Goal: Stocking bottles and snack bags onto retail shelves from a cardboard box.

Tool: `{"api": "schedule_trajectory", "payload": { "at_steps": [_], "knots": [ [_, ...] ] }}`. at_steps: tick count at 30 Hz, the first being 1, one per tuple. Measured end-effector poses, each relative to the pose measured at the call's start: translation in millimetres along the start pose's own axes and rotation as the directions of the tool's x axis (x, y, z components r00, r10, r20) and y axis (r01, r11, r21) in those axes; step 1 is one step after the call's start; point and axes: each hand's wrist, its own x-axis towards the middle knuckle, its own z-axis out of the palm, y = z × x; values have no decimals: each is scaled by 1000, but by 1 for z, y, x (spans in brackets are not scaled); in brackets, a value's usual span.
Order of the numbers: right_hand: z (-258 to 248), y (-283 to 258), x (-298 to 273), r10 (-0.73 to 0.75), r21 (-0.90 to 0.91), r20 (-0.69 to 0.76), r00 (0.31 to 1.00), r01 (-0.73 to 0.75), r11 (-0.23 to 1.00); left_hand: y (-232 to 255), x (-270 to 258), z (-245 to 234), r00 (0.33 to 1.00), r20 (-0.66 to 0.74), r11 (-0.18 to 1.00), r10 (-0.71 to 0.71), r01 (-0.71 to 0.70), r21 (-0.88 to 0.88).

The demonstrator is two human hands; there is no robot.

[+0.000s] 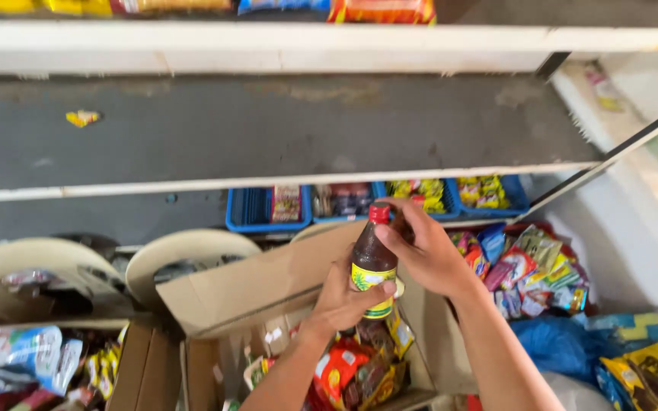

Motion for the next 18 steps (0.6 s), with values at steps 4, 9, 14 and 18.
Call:
{"api": "schedule_trajectory", "payload": {
  "at_steps": [4, 9, 14, 18],
  "knots": [
    [-24, 23, -1, 2, 357, -67, 998, 22, 934, 52, 34, 24, 983, 30, 976, 183, -178, -122],
    [-83, -21, 0, -220, 330, -143, 965, 256, 909, 124, 80, 60, 899, -83, 898, 430, -415, 148],
    [-156, -63, 13, -261, 324, -152, 953, 297, 898, 188, 124, 103, 852, -46, 821, 521, -485, 302],
    [-212, -79, 41, -369, 300, -149, 918, 397, 867, 223, 167, 127, 794, -10, 725, 608, -550, 414]
  ]
}}
